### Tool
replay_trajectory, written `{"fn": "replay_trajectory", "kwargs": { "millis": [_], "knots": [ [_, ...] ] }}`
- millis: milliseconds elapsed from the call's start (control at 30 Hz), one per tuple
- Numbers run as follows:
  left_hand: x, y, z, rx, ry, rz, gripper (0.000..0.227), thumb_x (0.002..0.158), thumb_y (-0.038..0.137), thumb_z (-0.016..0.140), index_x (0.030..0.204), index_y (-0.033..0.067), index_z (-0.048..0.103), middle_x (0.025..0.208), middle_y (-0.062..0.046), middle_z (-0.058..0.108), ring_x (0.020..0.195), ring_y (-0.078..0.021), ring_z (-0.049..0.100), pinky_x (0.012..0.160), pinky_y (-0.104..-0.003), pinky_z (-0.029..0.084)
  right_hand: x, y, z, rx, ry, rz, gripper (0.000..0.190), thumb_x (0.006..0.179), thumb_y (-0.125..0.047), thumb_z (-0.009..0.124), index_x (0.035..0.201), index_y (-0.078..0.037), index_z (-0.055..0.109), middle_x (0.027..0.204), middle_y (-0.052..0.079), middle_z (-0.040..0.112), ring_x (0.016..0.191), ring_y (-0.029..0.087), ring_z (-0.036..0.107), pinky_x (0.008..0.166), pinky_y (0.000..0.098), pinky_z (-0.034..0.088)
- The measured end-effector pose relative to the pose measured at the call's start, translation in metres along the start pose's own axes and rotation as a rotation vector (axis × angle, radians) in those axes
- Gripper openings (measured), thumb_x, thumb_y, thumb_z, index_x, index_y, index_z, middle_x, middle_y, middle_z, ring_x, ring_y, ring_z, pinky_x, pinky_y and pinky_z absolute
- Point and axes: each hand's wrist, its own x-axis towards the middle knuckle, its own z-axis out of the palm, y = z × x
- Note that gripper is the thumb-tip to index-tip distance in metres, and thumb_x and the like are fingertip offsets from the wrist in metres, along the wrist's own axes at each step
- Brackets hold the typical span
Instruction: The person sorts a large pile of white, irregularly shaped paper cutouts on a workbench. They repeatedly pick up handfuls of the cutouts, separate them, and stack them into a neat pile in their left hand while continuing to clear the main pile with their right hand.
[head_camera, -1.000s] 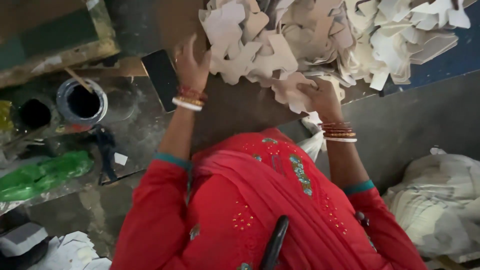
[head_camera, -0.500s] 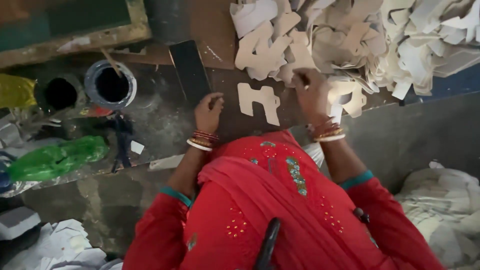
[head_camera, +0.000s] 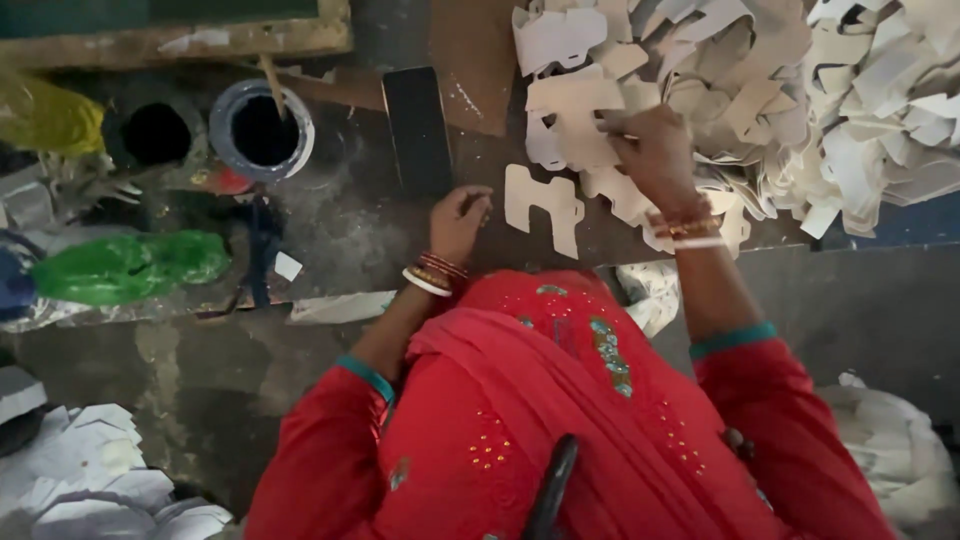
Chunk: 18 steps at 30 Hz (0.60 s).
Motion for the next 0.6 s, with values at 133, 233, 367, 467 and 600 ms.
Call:
{"fn": "replay_trajectory", "kwargs": {
  "millis": [133,233,367,467,600],
  "knots": [
    [-0.001,0.028,0.026,-0.028,-0.138,-0.019,0.026,0.098,0.014,0.067,0.121,0.001,0.069,0.098,-0.006,0.074,0.085,-0.0113,0.069,0.073,-0.026,0.057,-0.017,-0.006,0.025,0.362,0.124,0.043,0.017,0.098,-0.009,0.074,0.113,-0.006,0.078,0.105,0.009,0.079,0.095,0.011,0.073,0.086,0.0287,0.058],
    [-0.001,0.027,0.047,0.02,-0.326,0.066,0.032,0.099,0.019,0.066,0.126,0.0003,0.063,0.11,-0.009,0.072,0.098,-0.0156,0.069,0.084,-0.031,0.057,-0.028,-0.02,0.074,0.504,0.106,0.221,0.021,0.097,-0.012,0.072,0.114,-0.002,0.076,0.099,0.011,0.077,0.085,0.008,0.064,0.077,0.0294,0.053],
    [-0.003,0.036,0.047,-0.221,-0.128,0.216,0.032,0.109,0.022,0.053,0.13,-0.0003,0.062,0.12,-0.011,0.07,0.11,-0.0188,0.067,0.098,-0.034,0.054,-0.027,-0.041,0.105,0.361,-0.036,-0.036,0.025,0.092,-0.016,0.075,0.113,-0.004,0.073,0.1,0.014,0.076,0.089,0.023,0.072,0.08,0.0359,0.057],
    [0.0,0.013,0.016,-0.456,0.066,0.124,0.03,0.107,0.018,0.051,0.126,-0.0011,0.064,0.114,-0.01,0.071,0.104,-0.0183,0.068,0.095,-0.034,0.056,0.014,-0.03,0.079,0.056,-0.088,-0.122,0.026,0.093,-0.022,0.073,0.116,-0.009,0.073,0.102,0.015,0.075,0.089,0.031,0.073,0.079,0.0399,0.056],
    [-0.013,0.016,-0.008,-0.337,0.219,-0.017,0.03,0.102,0.013,0.058,0.127,0.0001,0.067,0.095,-0.004,0.066,0.08,-0.0116,0.06,0.071,-0.028,0.051,0.089,0.016,0.058,-0.279,0.227,-0.543,0.048,0.089,-0.026,0.074,0.133,-0.008,0.067,0.124,0.016,0.072,0.109,0.039,0.07,0.096,0.0435,0.055]
  ]
}}
